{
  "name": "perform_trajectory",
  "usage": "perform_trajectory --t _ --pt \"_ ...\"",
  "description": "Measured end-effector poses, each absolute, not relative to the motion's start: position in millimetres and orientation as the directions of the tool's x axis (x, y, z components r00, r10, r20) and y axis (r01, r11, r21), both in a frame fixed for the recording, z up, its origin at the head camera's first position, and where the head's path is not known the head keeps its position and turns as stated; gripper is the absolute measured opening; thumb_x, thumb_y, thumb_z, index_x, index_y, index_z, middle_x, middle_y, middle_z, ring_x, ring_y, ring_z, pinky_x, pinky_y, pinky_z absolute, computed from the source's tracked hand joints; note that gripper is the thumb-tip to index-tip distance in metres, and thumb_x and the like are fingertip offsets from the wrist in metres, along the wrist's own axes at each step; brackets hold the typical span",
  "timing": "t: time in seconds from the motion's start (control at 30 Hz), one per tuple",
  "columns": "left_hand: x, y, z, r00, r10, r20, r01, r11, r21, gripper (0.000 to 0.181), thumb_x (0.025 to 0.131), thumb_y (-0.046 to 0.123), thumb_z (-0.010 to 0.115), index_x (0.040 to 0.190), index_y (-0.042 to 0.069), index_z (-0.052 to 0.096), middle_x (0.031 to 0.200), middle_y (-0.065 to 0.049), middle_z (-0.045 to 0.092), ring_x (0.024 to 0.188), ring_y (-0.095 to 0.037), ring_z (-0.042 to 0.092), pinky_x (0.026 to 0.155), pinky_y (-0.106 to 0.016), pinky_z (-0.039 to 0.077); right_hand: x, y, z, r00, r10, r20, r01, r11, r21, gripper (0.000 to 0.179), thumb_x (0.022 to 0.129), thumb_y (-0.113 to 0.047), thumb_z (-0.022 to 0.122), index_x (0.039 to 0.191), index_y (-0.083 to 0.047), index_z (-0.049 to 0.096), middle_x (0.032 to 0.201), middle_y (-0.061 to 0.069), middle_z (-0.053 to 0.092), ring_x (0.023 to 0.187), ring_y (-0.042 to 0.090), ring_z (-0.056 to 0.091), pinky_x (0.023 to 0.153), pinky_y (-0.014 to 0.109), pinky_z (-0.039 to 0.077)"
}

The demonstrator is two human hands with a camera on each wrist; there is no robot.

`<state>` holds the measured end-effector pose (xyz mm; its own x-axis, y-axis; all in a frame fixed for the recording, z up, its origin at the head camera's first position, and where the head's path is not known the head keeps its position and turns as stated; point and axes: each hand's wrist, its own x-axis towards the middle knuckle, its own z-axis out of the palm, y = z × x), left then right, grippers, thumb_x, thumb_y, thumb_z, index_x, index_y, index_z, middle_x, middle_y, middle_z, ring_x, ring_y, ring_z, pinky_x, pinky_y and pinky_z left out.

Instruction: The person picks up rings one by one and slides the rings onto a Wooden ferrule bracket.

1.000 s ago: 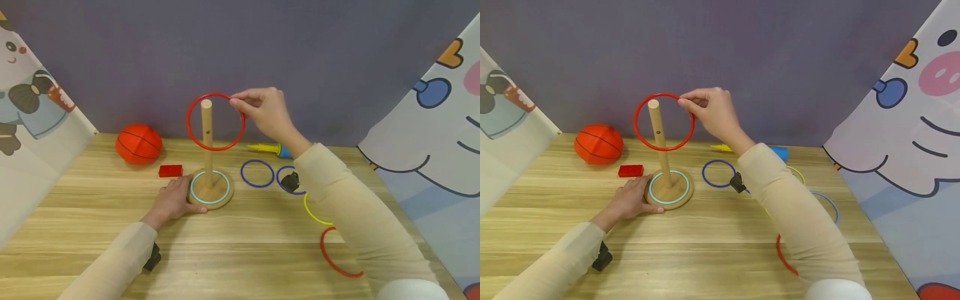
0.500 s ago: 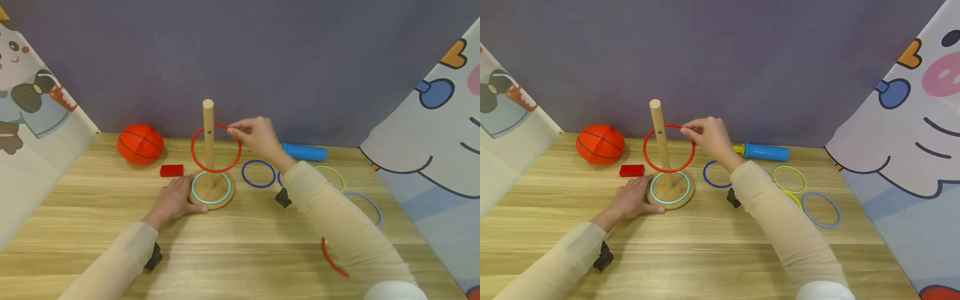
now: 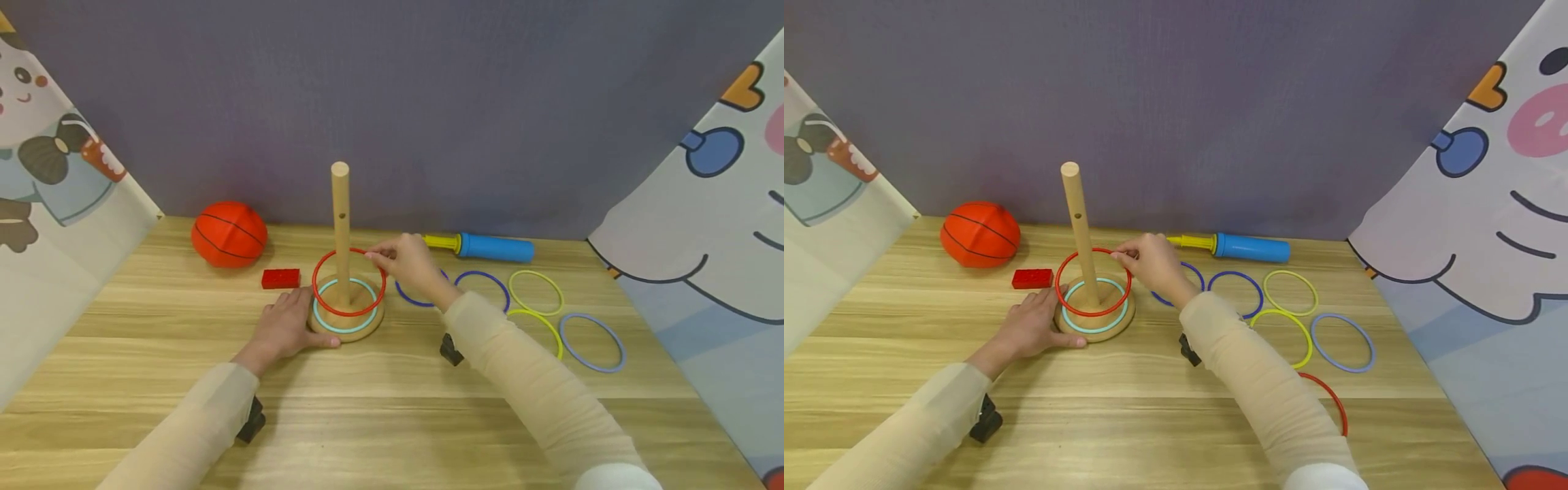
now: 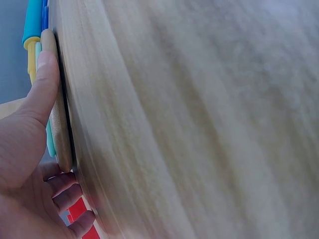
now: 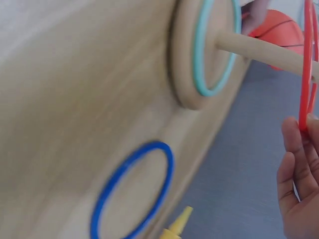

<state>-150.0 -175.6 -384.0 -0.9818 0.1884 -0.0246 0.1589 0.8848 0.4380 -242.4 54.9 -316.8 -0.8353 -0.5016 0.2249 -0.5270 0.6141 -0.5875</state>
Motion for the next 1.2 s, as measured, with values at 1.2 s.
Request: perform_trajectory --t 1.2 --pt "-147.2 -174.0 -383.3 -0.981 0.192 -0.039 0.157 0.889 0.431 0.115 0.074 0.056 0.086 0.154 -0.006 0.031 0.155 -0.027 0.039 0.138 -0.051 0.038 0.105 -0.068 0.034 -251.1 40.6 -384.6 -0.788 -0.568 0.238 -0.616 0.718 -0.324 0.015 0.095 -0.027 0.074 0.100 -0.015 0.082 0.084 -0.004 0.074 0.074 0.011 0.065 0.062 0.026 0.050"
